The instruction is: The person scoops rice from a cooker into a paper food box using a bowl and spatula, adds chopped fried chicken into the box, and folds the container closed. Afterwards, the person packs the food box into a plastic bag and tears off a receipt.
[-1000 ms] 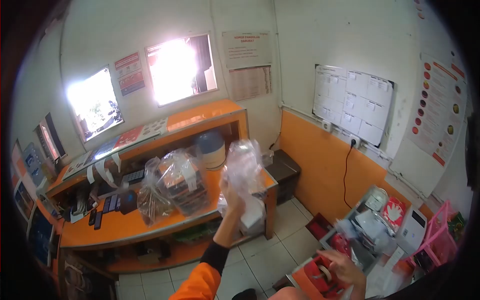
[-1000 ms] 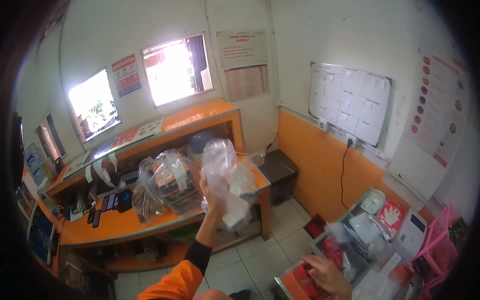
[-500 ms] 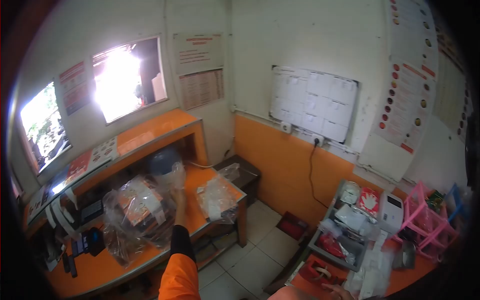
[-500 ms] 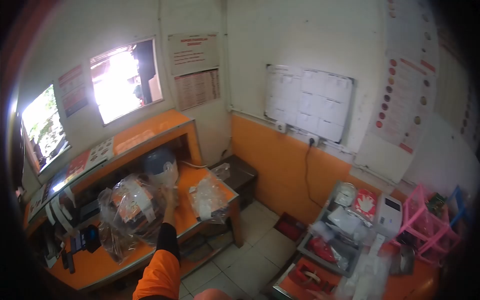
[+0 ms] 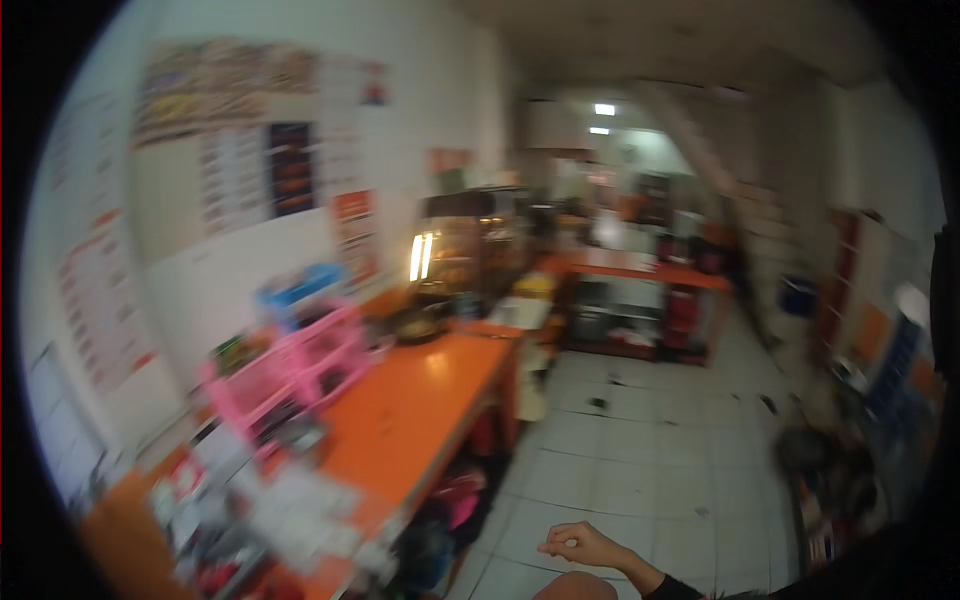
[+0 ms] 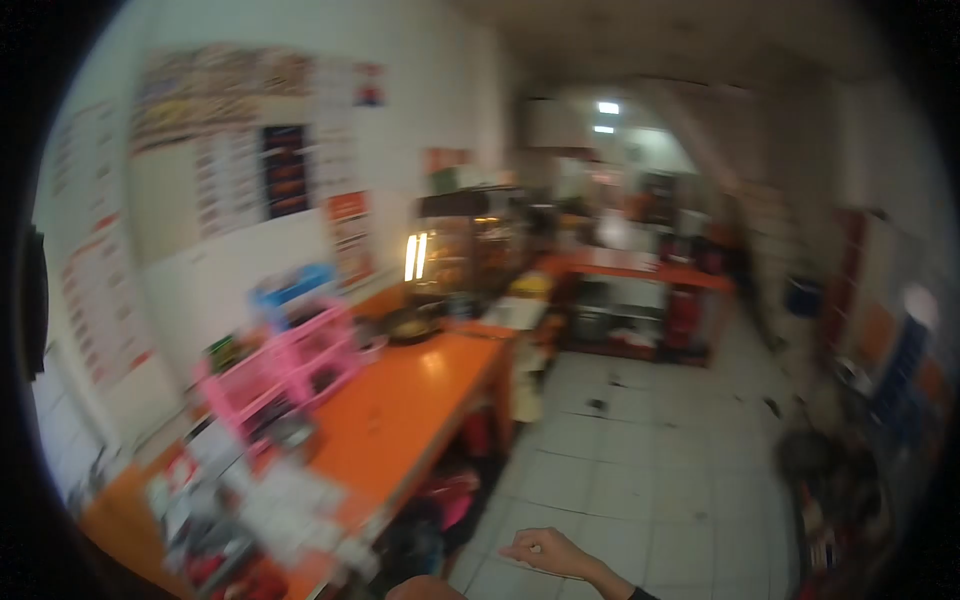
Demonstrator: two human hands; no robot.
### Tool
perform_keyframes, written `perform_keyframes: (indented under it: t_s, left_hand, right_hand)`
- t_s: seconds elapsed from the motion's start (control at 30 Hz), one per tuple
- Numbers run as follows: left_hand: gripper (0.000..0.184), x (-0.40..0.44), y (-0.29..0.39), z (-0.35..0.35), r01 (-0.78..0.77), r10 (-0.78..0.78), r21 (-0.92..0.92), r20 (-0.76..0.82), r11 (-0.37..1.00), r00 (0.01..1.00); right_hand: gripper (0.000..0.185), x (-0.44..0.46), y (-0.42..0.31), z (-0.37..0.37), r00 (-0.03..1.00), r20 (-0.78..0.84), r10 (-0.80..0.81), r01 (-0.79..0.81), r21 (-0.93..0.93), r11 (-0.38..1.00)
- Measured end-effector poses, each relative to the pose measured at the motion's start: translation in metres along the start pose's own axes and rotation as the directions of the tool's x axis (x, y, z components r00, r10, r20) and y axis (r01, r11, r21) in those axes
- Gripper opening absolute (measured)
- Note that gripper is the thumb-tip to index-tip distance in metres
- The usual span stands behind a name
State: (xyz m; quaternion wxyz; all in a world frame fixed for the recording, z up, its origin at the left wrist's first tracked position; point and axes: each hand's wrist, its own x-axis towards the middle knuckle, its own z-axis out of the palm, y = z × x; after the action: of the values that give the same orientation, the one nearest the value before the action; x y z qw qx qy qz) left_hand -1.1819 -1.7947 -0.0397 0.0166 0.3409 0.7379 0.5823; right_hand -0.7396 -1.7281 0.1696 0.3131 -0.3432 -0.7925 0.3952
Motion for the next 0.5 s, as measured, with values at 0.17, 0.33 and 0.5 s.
perform_keyframes:
  t_s: [0.17,0.33,0.5]
  left_hand:
    - [0.032,-0.061,0.099,0.245,0.016,0.043,-0.093,0.602,0.996,0.797]
    - [0.034,-0.120,0.144,0.415,0.105,-0.024,-0.038,0.846,0.994,0.533]
    - [0.035,-0.148,0.144,0.558,0.222,-0.236,0.160,0.895,0.962,0.378]
  right_hand:
    - [0.044,-0.062,0.058,-0.127,0.926,-0.232,0.296,-0.265,0.157,0.951]
    - [0.045,-0.057,0.093,-0.215,0.874,-0.396,0.280,-0.234,0.160,0.959]
    - [0.043,-0.022,0.156,-0.324,0.868,-0.489,0.089,-0.130,-0.050,0.990]
